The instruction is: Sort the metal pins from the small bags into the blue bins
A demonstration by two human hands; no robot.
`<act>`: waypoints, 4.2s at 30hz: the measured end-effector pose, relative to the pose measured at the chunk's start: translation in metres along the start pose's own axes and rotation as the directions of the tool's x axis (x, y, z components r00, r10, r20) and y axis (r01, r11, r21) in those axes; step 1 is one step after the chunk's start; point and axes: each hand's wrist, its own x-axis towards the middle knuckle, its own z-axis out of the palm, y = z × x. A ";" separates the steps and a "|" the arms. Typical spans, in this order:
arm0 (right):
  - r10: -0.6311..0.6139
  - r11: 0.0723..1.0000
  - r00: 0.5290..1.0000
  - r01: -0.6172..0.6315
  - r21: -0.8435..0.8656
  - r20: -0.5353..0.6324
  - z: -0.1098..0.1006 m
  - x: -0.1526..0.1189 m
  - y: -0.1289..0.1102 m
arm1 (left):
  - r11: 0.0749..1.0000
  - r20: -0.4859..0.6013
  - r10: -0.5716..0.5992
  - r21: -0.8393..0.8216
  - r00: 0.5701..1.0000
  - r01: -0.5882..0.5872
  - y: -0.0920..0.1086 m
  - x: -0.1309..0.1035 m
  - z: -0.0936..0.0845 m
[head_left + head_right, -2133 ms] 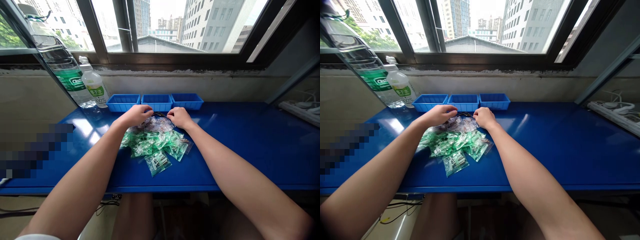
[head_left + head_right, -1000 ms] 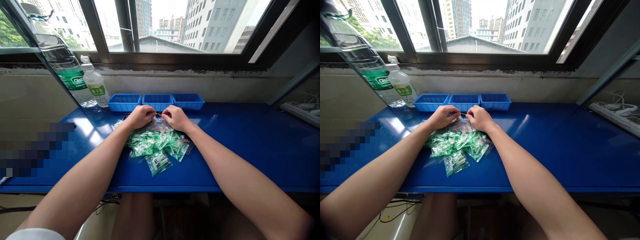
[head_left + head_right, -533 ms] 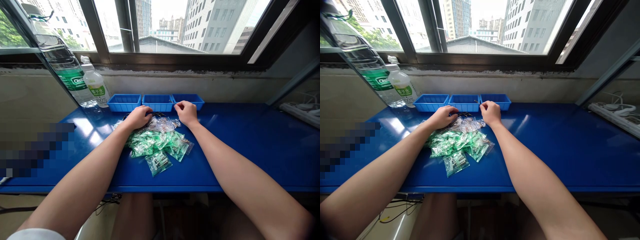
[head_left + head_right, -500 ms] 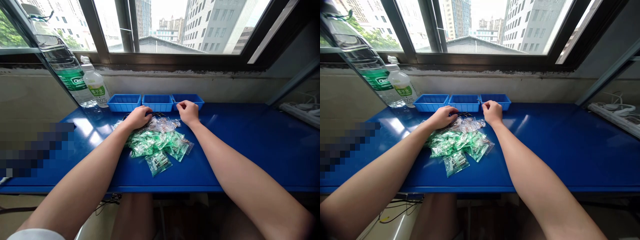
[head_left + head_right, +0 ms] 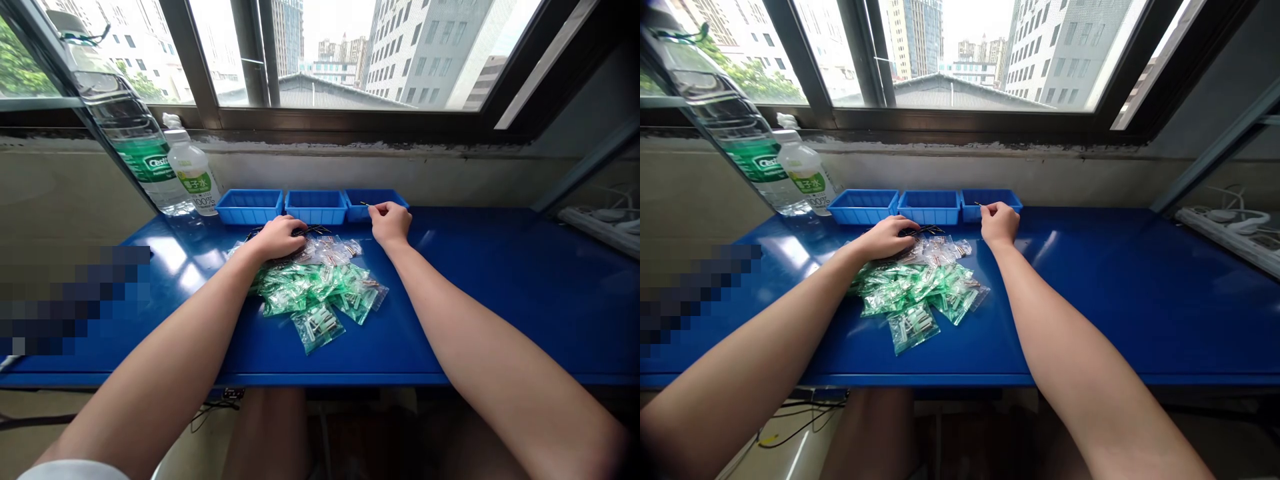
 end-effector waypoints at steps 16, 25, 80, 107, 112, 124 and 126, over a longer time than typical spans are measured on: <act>-0.138 0.990 0.989 0.136 0.035 0.061 0.001 -0.005 -0.006 | 0.982 -0.277 -0.183 -0.012 0.943 0.187 -0.017 0.006 0.005; -0.358 0.934 0.897 0.336 0.125 0.259 0.004 -0.019 -0.018 | 0.961 -0.316 -0.275 -0.068 0.908 0.267 -0.020 0.005 0.005; -0.684 0.727 0.636 0.554 0.405 0.357 0.007 -0.039 -0.039 | 0.932 -0.349 0.334 -0.012 0.875 -0.361 0.015 0.002 -0.003; -0.092 0.995 0.996 0.093 -0.044 0.022 -0.003 -0.005 -0.007 | 0.989 -0.103 -0.055 0.133 0.993 0.068 0.003 0.002 -0.001; -0.034 0.997 0.999 0.033 -0.070 -0.006 -0.004 -0.004 -0.007 | 0.989 -0.081 -0.075 0.125 0.994 0.085 0.001 0.003 0.001; -0.031 0.999 0.998 0.029 -0.044 -0.045 0.000 0.001 0.003 | 0.994 -0.073 -0.061 0.090 0.995 0.068 0.000 0.002 0.001; -0.039 0.999 0.998 0.038 -0.020 -0.040 0.000 0.001 0.003 | 0.996 -0.085 -0.052 0.071 0.995 0.058 -0.001 0.002 0.001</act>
